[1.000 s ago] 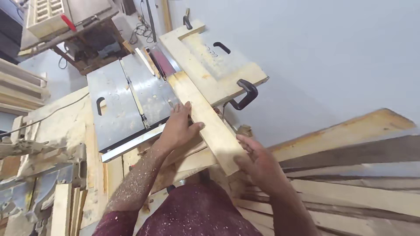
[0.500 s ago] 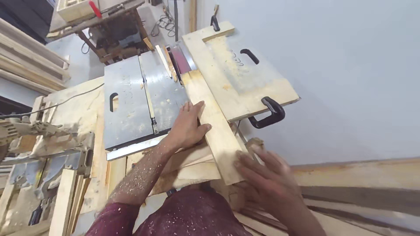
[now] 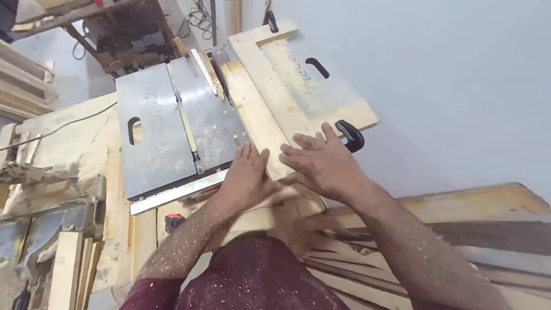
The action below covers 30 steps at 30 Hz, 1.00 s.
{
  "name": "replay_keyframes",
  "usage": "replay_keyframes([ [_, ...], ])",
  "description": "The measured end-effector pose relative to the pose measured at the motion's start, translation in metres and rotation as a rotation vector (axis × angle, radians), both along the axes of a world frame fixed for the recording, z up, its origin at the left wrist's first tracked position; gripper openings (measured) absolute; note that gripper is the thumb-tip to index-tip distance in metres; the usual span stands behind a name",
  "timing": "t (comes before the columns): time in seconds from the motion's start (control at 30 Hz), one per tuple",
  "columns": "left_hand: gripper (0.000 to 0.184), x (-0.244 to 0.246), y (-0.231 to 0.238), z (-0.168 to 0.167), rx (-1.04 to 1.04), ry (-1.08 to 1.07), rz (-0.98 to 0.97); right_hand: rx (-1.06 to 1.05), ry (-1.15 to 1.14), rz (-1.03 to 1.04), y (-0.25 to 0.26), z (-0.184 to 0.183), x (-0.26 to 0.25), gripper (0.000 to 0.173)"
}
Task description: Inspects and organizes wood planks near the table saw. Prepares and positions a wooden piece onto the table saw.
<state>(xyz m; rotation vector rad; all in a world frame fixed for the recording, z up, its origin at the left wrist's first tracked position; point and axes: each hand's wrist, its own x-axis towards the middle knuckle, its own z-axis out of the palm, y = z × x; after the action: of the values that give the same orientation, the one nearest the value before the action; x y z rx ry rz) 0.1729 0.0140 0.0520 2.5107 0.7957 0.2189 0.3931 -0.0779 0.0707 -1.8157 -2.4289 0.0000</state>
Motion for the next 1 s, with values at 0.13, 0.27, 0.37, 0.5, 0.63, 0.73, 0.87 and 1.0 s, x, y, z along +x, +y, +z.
replay_keyframes([
  [0.13,0.082,0.010,0.022,0.000,0.119,0.093,0.003,0.024,-0.081,-0.029,0.014,-0.002,-0.003,0.047],
  [0.27,0.081,0.014,0.031,0.002,0.107,0.172,0.043,-0.014,-0.162,-0.036,0.027,0.007,-0.004,0.035],
  [0.37,0.076,0.019,0.038,-0.006,0.142,0.158,0.102,0.002,-0.229,-0.012,0.046,0.009,-0.006,0.032],
  [0.5,0.056,0.031,0.043,-0.004,0.142,0.137,0.257,-0.009,-0.308,-0.073,0.075,0.008,-0.018,0.035],
  [0.63,0.032,0.018,0.046,0.017,0.039,0.057,0.281,-0.024,-0.358,-0.149,0.106,0.008,-0.021,0.036],
  [0.73,0.038,-0.024,0.029,0.035,-0.099,0.031,0.149,-0.044,-0.353,-0.162,0.132,0.009,-0.020,0.037],
  [0.87,0.041,-0.087,0.015,0.024,-0.056,-0.060,0.264,-0.026,-0.350,-0.140,0.167,0.007,-0.012,0.036],
  [1.0,0.043,-0.145,0.033,-0.002,0.146,-0.121,0.553,-0.026,-0.359,-0.129,0.202,0.008,-0.008,0.033],
])
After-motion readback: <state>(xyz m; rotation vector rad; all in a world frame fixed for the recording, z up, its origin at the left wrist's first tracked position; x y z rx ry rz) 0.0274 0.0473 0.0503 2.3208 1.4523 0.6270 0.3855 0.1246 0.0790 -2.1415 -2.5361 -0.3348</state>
